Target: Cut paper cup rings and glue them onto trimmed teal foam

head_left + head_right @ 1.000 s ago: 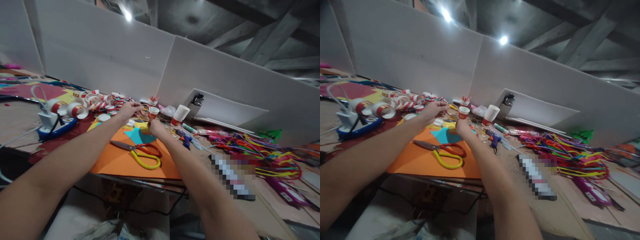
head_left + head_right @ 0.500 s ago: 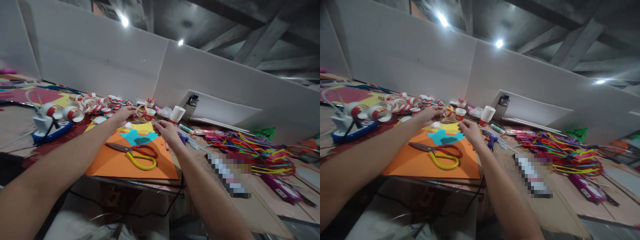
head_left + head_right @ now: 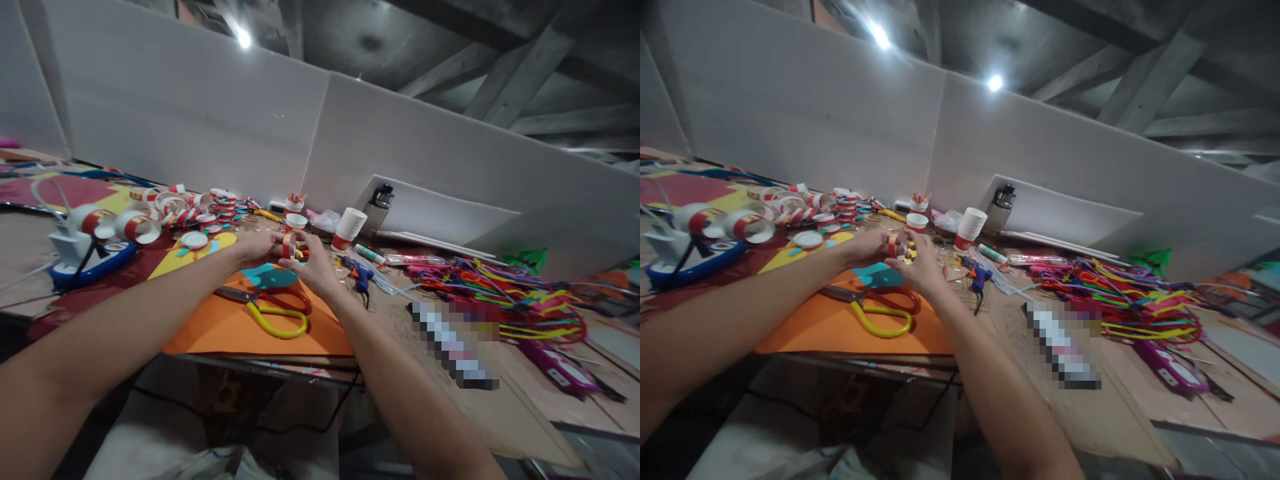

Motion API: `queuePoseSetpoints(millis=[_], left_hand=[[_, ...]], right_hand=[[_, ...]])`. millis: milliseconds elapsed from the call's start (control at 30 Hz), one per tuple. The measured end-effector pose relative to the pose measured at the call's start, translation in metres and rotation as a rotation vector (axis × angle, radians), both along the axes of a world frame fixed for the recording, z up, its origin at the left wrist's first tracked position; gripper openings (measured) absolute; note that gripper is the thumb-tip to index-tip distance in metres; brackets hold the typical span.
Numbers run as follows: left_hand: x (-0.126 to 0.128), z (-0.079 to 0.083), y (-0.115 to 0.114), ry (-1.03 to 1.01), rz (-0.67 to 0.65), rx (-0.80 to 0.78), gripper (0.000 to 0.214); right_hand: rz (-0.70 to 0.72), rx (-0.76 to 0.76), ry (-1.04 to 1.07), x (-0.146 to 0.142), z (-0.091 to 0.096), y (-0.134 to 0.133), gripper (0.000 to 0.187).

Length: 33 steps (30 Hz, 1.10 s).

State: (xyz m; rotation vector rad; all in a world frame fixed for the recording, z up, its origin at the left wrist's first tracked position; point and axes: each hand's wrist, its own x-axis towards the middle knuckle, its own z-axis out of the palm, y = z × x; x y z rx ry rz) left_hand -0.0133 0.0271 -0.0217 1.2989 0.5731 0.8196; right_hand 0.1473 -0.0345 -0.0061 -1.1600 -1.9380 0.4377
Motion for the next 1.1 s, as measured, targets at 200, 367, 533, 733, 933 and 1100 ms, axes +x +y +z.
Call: queuePoseSetpoints(millis=[200,367,533,733,933,1100], left_hand=[[-0.012,0.005,0.003,0.136,-0.061,0.022,0.022],[-0.031,0.016,0.015,0.319,0.194,0.166,0.029],[-0.043,0.026,0.013,0.572,0.124,0.283,0.034],[-0.046,0.024,0.013,0.701,0.071,0.337,0.041],[-0.047,0.024,0.013,0.860,-0.158,0.611,0.056],[-0.046,0.019,0.014,0.918,-0.296,0.805,0.067]], right_hand=[[-0.054,0.084,-0.036,0.006,-0.004,0.004,0.051],[-0.089,-0.001,-0.245,0.004,-0.010,0.010,0.057],[-0.083,-0.196,-0.345,-0.005,-0.018,0.013,0.068],[-0.004,-0.368,-0.195,0.004,-0.016,0.014,0.059],[-0.107,-0.337,-0.199,0.024,-0.012,0.017,0.032],[-0.107,-0.301,-0.266,0.027,-0.003,0.007,0.026]])
